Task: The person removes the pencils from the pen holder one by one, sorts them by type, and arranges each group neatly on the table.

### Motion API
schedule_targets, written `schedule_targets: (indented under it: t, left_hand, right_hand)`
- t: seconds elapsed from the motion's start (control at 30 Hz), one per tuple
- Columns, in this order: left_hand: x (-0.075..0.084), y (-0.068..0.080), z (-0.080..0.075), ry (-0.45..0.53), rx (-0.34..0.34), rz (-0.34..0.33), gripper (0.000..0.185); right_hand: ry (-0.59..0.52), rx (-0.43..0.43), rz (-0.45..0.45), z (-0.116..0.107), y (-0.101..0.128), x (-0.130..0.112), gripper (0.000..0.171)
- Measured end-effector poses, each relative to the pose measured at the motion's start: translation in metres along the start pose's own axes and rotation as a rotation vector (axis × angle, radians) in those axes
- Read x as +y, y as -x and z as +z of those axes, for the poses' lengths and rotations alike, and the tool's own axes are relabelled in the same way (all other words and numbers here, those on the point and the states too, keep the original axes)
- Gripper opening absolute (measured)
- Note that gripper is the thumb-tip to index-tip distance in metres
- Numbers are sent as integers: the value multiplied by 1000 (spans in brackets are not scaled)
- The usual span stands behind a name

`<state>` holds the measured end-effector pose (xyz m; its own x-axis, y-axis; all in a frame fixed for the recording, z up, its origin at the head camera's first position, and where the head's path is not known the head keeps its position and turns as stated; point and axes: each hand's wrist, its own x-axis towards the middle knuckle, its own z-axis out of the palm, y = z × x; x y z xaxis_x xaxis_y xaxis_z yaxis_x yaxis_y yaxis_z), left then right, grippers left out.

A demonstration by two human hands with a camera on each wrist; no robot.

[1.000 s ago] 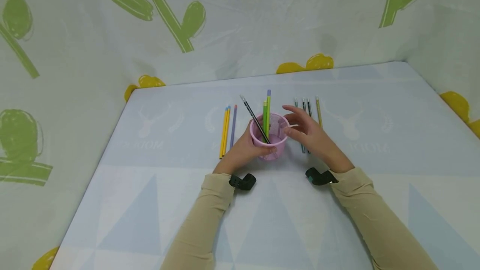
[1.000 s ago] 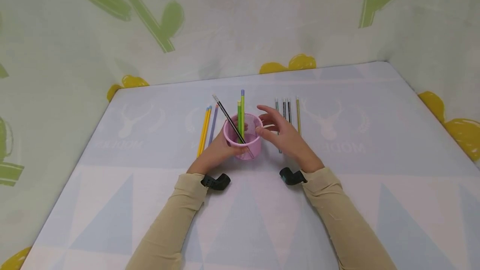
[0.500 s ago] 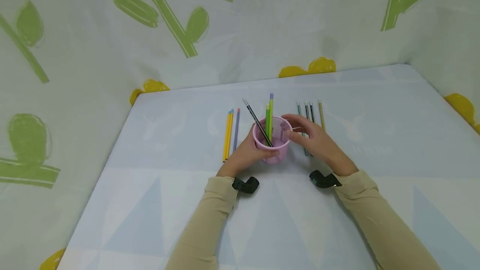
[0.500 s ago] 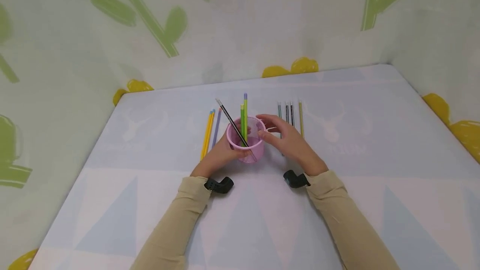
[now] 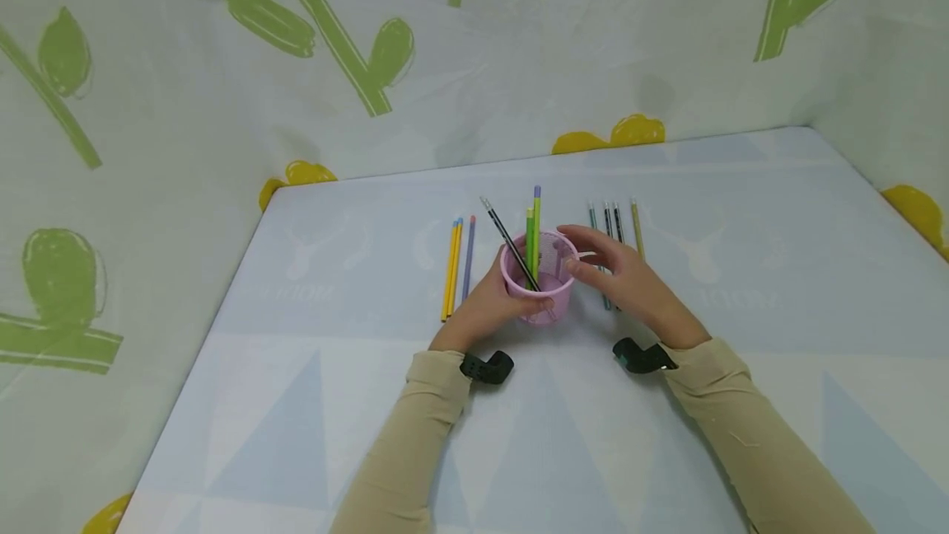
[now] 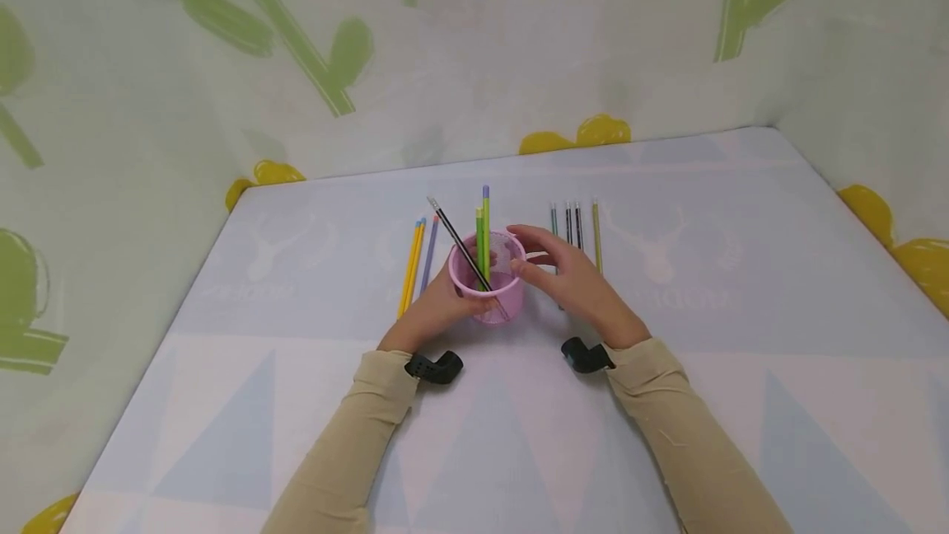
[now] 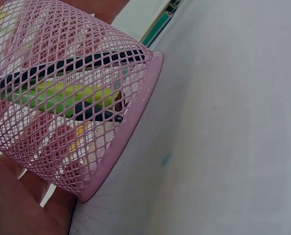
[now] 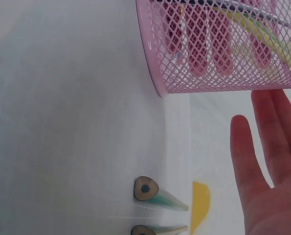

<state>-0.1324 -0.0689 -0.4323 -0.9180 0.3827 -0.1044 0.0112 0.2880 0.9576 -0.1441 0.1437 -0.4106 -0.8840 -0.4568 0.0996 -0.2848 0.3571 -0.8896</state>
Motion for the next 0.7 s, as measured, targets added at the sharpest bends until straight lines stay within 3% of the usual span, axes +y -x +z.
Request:
schedule_targets:
  t: [0.13, 0.33, 0.7]
  left_hand:
    - [-11, -4, 0, -4, 15, 17, 91]
    - [-15, -6, 2, 1, 10, 33, 91]
    - [-15, -6, 0, -2, 10, 42, 90]
  right_hand:
    - [25, 13, 22, 2, -4, 11, 55]
    - [32, 18, 37, 3, -2, 11, 54]
    - [73, 58, -110, 2, -2, 3, 40]
